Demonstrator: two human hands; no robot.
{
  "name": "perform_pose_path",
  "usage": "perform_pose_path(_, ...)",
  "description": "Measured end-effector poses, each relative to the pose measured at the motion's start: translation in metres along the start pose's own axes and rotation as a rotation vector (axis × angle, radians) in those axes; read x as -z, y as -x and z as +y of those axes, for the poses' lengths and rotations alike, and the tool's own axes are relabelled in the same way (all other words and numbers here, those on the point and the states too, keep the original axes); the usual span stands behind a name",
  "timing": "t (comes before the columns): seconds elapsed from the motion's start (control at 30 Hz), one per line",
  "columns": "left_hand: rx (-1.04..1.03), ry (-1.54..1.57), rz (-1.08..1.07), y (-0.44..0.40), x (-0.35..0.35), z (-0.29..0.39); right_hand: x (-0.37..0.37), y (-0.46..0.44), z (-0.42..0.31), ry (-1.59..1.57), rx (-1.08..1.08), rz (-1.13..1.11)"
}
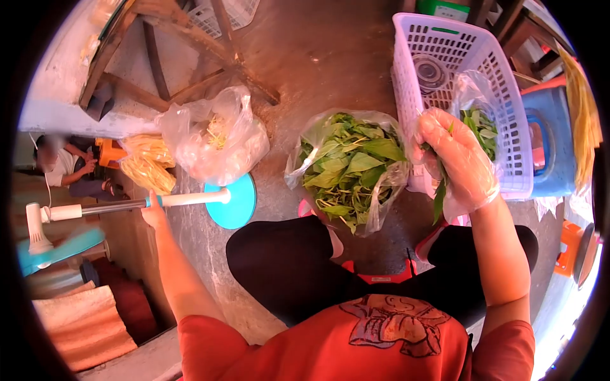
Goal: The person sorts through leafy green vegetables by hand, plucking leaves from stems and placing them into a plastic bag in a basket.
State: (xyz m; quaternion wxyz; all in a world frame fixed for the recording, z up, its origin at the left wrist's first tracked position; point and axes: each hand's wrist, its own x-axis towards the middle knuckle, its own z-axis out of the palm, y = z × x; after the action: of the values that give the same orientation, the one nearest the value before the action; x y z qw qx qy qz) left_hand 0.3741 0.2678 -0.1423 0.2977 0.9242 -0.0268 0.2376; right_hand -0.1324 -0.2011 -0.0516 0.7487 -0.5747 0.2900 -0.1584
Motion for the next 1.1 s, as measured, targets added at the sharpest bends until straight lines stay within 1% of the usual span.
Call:
perform_pose_path(0.07,0.048,-0.162,0.076,0.002,-0.006,0.011,0.007,0.008,-0.007,0.028,0.050,0.010)
perform_pose_path(0.1,0.150,-0.292,0.082,-0.001,-0.009,0.016,0.009,0.012,-0.009,0.021,0.061,0.014)
perform_pose_path(0.17,0.163,-0.251,0.089,0.002,-0.015,0.019,0.014,0.019,-0.007,0.017,0.080,0.019)
perform_pose_path(0.27,0.219,-0.234,0.113,0.015,-0.018,0.045,0.019,0.021,0.001,-0.031,0.099,0.018)
perform_pose_path(0.3,0.244,-0.238,0.122,0.019,-0.019,0.053,0.020,0.022,0.001,-0.029,0.062,0.015)
perform_pose_path(0.37,0.252,-0.297,0.140,0.009,-0.026,0.046,0.020,0.024,0.001,-0.023,-0.014,0.007)
perform_pose_path(0.4,0.259,-0.325,0.147,0.011,-0.028,0.050,0.020,0.024,0.003,-0.023,0.016,-0.007)
perform_pose_path(0.43,0.305,-0.302,0.098,0.013,-0.025,0.058,0.020,0.022,0.005,-0.022,0.046,-0.023)
perform_pose_path(0.53,0.335,0.165,-0.137,0.022,-0.025,0.047,0.021,0.021,0.002,-0.060,0.112,-0.042)
perform_pose_path(0.57,0.303,0.291,-0.109,0.030,-0.031,0.040,0.022,0.021,0.001,-0.082,0.129,-0.043)
perform_pose_path(0.6,0.301,0.359,-0.150,0.041,-0.024,0.049,0.022,0.021,-0.001,-0.088,0.144,-0.034)
perform_pose_path(0.67,0.295,0.491,-0.245,0.086,-0.010,0.090,0.024,0.023,-0.005,-0.100,0.169,-0.008)
perform_pose_path(0.7,0.191,0.501,-0.396,0.116,0.006,0.133,0.025,0.025,-0.008,-0.122,0.161,0.006)
perform_pose_path(0.77,-0.129,0.451,-0.701,0.177,0.043,0.223,0.024,0.028,-0.010,-0.155,0.135,0.017)
perform_pose_path(0.87,-0.390,0.374,-1.195,0.243,0.054,0.298,0.024,0.029,-0.006,-0.084,0.054,-0.011)
perform_pose_path(0.9,-0.609,0.303,-1.257,0.255,0.039,0.298,0.018,0.031,-0.008,-0.074,0.084,0.006)
perform_pose_path(0.93,-0.776,0.230,-1.318,0.265,0.024,0.300,0.016,0.033,-0.009,-0.003,0.084,0.035)
perform_pose_path(0.97,-0.907,0.217,-1.265,0.279,0.005,0.291,0.015,0.031,-0.010,0.063,0.105,0.039)
perform_pose_path(1.0,-1.038,-0.072,-1.260,0.288,-0.004,0.291,0.016,0.035,-0.014,0.155,0.148,0.047)
perform_pose_path(1.03,-1.102,-0.302,-1.280,0.294,-0.008,0.296,0.017,0.033,-0.012,0.170,0.161,0.073)
perform_pose_path(1.07,-1.092,-0.311,-1.288,0.295,-0.006,0.299,0.019,0.030,-0.010,0.186,0.173,0.100)
perform_pose_path(1.1,-1.023,-0.066,-1.243,0.291,0.008,0.304,0.012,0.032,-0.008,0.135,0.197,0.217)
